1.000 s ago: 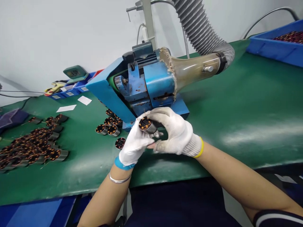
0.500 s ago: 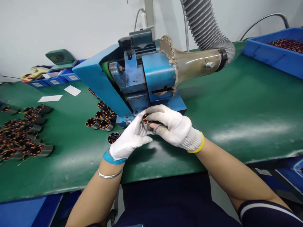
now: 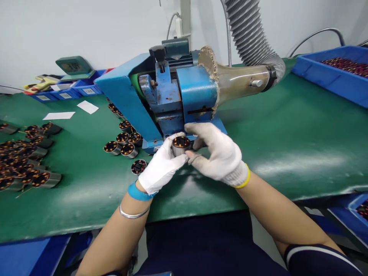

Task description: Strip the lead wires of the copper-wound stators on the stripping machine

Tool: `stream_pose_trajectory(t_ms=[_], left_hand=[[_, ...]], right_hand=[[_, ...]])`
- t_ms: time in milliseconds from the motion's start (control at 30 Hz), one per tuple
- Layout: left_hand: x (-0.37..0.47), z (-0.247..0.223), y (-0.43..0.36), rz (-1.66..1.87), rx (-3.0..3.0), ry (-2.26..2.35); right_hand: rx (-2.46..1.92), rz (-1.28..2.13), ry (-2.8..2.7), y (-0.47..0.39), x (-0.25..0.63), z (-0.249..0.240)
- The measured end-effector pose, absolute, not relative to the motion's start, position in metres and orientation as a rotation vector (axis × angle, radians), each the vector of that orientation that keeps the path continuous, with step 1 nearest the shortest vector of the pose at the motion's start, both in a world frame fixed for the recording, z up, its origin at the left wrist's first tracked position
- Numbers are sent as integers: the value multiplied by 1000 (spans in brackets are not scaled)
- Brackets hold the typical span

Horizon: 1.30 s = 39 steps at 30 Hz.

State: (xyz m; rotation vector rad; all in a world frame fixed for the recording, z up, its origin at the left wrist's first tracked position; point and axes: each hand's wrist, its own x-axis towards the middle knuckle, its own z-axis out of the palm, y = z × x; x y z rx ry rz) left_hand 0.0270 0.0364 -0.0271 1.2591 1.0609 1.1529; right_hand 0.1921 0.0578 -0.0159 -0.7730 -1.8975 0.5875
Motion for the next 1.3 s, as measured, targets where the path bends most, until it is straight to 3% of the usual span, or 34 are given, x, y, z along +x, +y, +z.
stream_pose_trajectory(t_ms=[133, 333, 600, 800, 967, 1100, 1200, 1300], left_hand=[[32, -30, 35, 1174, 1402, 1178], [32, -35, 32, 1181, 1434, 1241], [28, -38, 32, 1282, 1781, 1464], [30, -30, 29, 1443, 2005, 1601], [29, -32, 29, 1433, 2045, 1543], [29, -32, 28, 1500, 2050, 1521], [30, -32, 28, 1570, 2001, 1547], [30, -34, 28, 1561, 2015, 1593]], right_hand=[[-775, 296, -2112, 54, 191, -20], [-970, 483, -1800, 63, 199, -22], [-947, 466, -1905, 64, 198, -21], [-952, 880, -1846, 74, 211, -13], [-758, 881, -2053, 68, 204, -10], [-825, 1189, -1668, 77, 209, -9], [-859, 1203, -1363, 84, 215, -6], [-922, 1157, -1556, 79, 210, -8]])
